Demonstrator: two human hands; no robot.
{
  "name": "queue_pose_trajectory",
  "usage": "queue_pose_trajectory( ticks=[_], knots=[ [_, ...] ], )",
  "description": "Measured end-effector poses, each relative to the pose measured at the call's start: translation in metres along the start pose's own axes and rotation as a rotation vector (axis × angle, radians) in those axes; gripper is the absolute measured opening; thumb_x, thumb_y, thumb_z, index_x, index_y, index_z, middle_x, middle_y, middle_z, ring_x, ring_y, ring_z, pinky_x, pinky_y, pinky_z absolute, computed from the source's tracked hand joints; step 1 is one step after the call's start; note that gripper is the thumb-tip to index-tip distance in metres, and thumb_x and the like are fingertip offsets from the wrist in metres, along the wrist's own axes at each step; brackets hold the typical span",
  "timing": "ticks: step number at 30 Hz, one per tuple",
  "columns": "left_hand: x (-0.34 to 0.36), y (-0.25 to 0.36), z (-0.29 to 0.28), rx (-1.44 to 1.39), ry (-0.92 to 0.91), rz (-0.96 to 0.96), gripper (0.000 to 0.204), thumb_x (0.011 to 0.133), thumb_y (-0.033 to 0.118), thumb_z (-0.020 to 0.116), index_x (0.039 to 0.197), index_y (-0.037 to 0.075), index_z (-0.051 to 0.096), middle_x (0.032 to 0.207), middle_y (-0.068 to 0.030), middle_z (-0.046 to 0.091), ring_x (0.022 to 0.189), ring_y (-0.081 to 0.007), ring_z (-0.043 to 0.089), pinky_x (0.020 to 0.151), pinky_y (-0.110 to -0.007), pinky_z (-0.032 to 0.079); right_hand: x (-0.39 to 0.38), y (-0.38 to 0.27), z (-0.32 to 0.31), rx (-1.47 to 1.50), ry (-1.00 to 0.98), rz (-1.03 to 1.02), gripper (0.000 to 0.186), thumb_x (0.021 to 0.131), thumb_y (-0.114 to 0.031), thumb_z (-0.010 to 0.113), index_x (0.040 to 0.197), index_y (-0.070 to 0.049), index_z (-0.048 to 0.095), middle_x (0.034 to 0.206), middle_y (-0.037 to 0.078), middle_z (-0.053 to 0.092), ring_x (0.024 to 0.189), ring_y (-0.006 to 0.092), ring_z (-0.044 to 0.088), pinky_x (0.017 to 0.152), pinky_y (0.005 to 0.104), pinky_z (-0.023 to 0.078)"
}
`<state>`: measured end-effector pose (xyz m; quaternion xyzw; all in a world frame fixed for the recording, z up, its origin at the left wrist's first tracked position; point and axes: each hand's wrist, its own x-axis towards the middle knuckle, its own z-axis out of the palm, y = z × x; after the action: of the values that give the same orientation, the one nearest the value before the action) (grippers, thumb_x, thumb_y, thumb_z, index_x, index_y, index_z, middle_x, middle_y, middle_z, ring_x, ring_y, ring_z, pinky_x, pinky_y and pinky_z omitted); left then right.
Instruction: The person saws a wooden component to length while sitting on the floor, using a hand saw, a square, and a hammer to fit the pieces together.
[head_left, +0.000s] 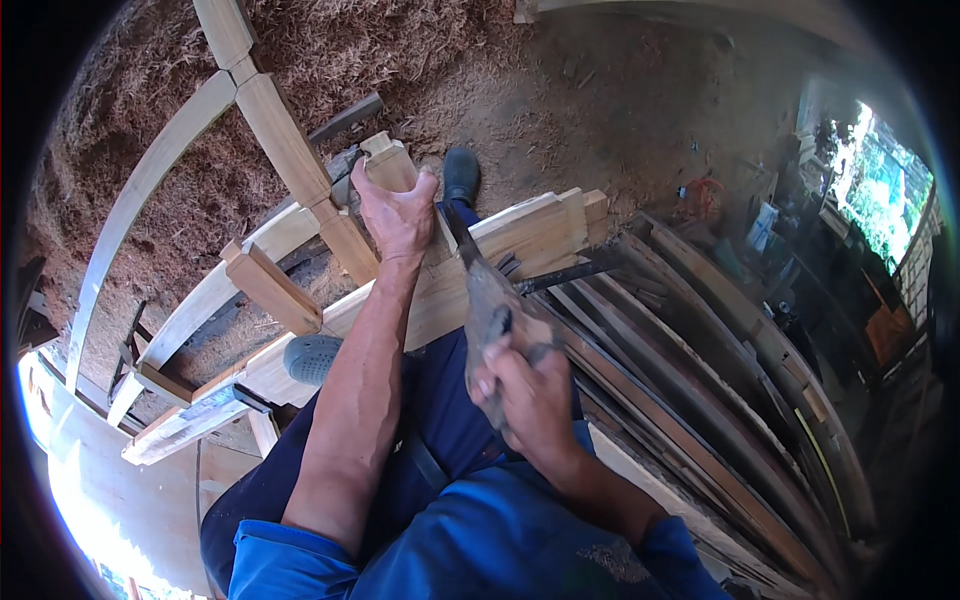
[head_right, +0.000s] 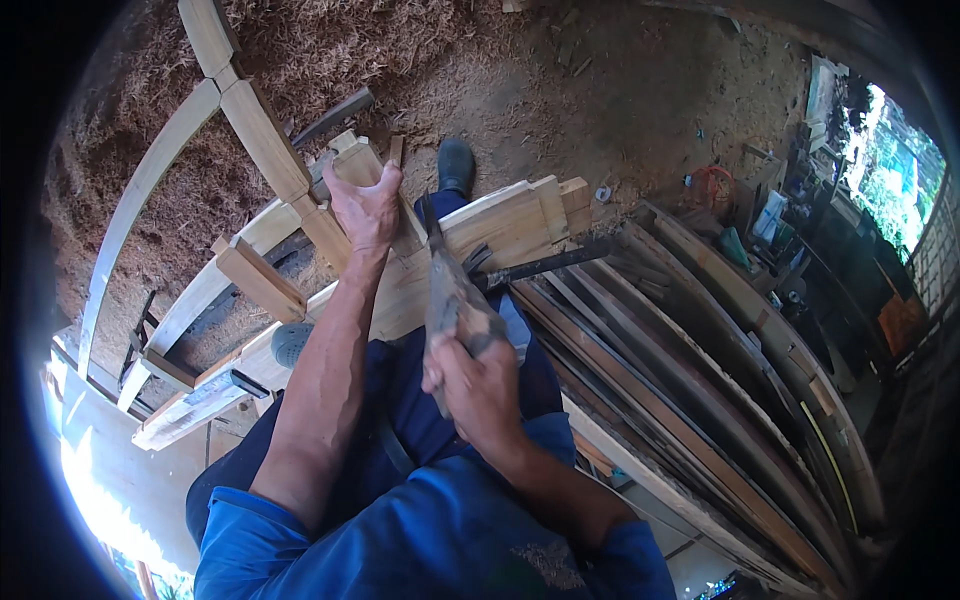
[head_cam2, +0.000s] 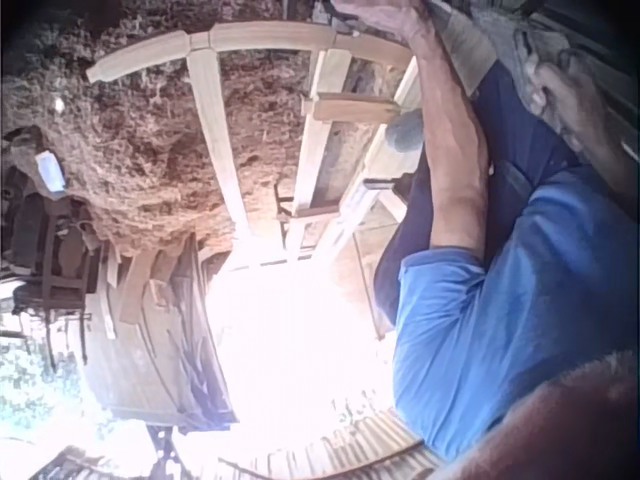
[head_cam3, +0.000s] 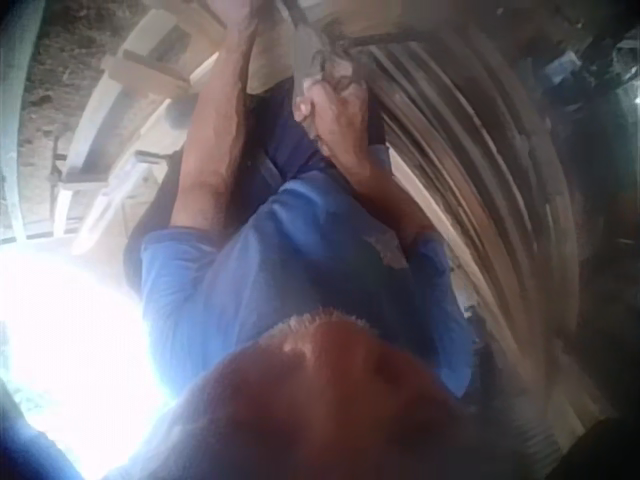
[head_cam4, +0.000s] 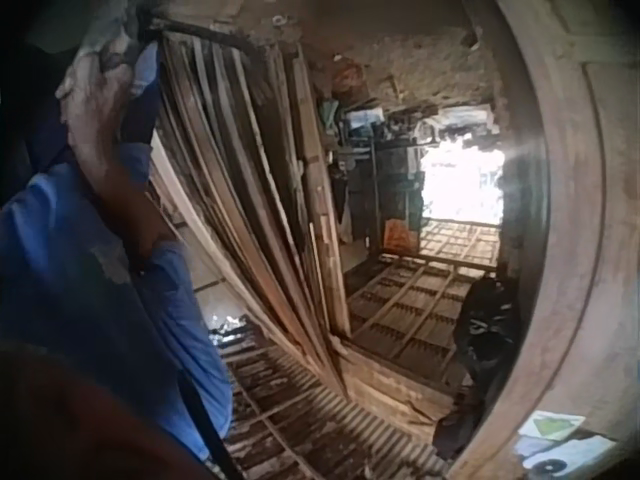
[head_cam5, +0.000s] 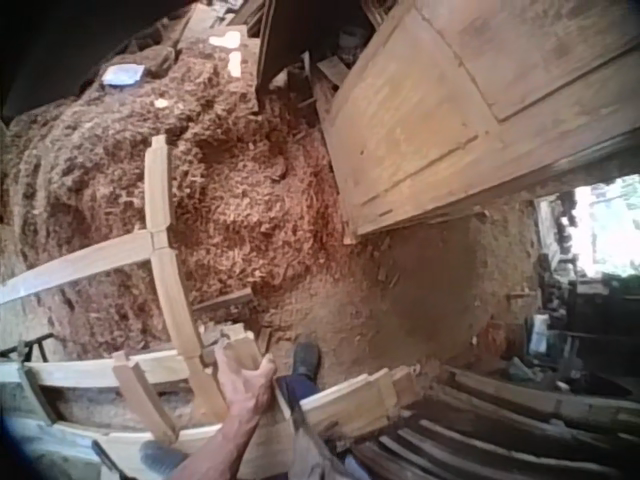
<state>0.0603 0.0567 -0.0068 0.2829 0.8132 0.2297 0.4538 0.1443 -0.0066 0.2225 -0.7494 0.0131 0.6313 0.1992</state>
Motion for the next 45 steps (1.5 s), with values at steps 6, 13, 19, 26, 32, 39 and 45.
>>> queue_pose_trajectory(
  ticks=[6, 13, 19, 26, 32, 39, 45],
  knots=[
    [-0.003, 0.004, 0.000, -0.001, -0.016, -0.044, 0.090, 0.072, 0.030, 0.081, 0.141, -0.008, 0.037, 0.117, -0.0321, 0.063, 0.110, -0.0407, 0.064, 0.099, -0.045, 0.048, 0.000, 0.003, -0.002, 0.233, 0.008, -0.031, 0.003, 0.093, 0.000, 0.055, 0.090, 0.000, 0.055, 0.066, 0.007, 0.051, 0.058, 0.0151, 0.053, 0.055, 0.0335, 0.047],
    [0.003, -0.002, 0.004, 0.021, 0.019, 0.031, 0.092, 0.071, 0.031, 0.080, 0.142, -0.009, 0.036, 0.120, -0.0318, 0.062, 0.110, -0.0417, 0.064, 0.100, -0.044, 0.048, -0.031, -0.007, -0.003, 0.255, 0.055, -0.020, 0.005, 0.094, 0.001, 0.053, 0.091, -0.001, 0.057, 0.071, 0.005, 0.053, 0.060, 0.0141, 0.053, 0.054, 0.0332, 0.047],
    [0.004, -0.002, 0.001, 0.033, 0.020, 0.008, 0.090, 0.071, 0.032, 0.080, 0.141, -0.005, 0.038, 0.118, -0.0324, 0.063, 0.111, -0.0437, 0.063, 0.100, -0.045, 0.048, -0.009, -0.001, -0.001, 0.255, 0.059, 0.013, 0.004, 0.093, -0.002, 0.056, 0.089, 0.000, 0.057, 0.071, 0.005, 0.052, 0.059, 0.0140, 0.053, 0.053, 0.0343, 0.047],
    [0.002, 0.000, 0.001, 0.047, 0.020, -0.008, 0.091, 0.070, 0.031, 0.081, 0.140, -0.008, 0.037, 0.115, -0.0318, 0.063, 0.108, -0.0417, 0.064, 0.098, -0.046, 0.048, 0.015, -0.004, 0.001, 0.116, 0.030, 0.045, 0.003, 0.092, -0.001, 0.055, 0.089, 0.000, 0.056, 0.071, 0.006, 0.052, 0.059, 0.0149, 0.053, 0.053, 0.0348, 0.047],
    [-0.003, 0.001, 0.001, 0.013, -0.017, -0.004, 0.091, 0.070, 0.032, 0.082, 0.141, -0.006, 0.038, 0.116, -0.0304, 0.063, 0.108, -0.0408, 0.065, 0.099, -0.045, 0.048, -0.012, 0.006, -0.007, 0.254, 0.047, -0.003, 0.006, 0.093, -0.001, 0.055, 0.087, -0.001, 0.056, 0.072, 0.006, 0.053, 0.060, 0.0152, 0.054, 0.054, 0.0343, 0.048],
    [0.003, -0.002, 0.001, 0.015, 0.009, 0.008, 0.090, 0.071, 0.031, 0.081, 0.140, -0.007, 0.038, 0.115, -0.0315, 0.065, 0.108, -0.0427, 0.065, 0.099, -0.045, 0.048, -0.027, -0.010, -0.005, 0.205, 0.033, 0.007, 0.010, 0.093, -0.002, 0.054, 0.084, -0.001, 0.055, 0.071, 0.005, 0.052, 0.060, 0.0142, 0.053, 0.054, 0.0338, 0.047],
    [0.005, 0.005, 0.001, 0.025, 0.014, -0.009, 0.089, 0.071, 0.031, 0.081, 0.140, -0.006, 0.038, 0.112, -0.0331, 0.065, 0.106, -0.0444, 0.066, 0.098, -0.045, 0.048, 0.022, 0.019, 0.005, 0.157, 0.088, -0.041, 0.005, 0.095, 0.000, 0.055, 0.091, 0.003, 0.056, 0.068, 0.006, 0.056, 0.058, 0.0124, 0.055, 0.053, 0.0301, 0.047]
  ],
)
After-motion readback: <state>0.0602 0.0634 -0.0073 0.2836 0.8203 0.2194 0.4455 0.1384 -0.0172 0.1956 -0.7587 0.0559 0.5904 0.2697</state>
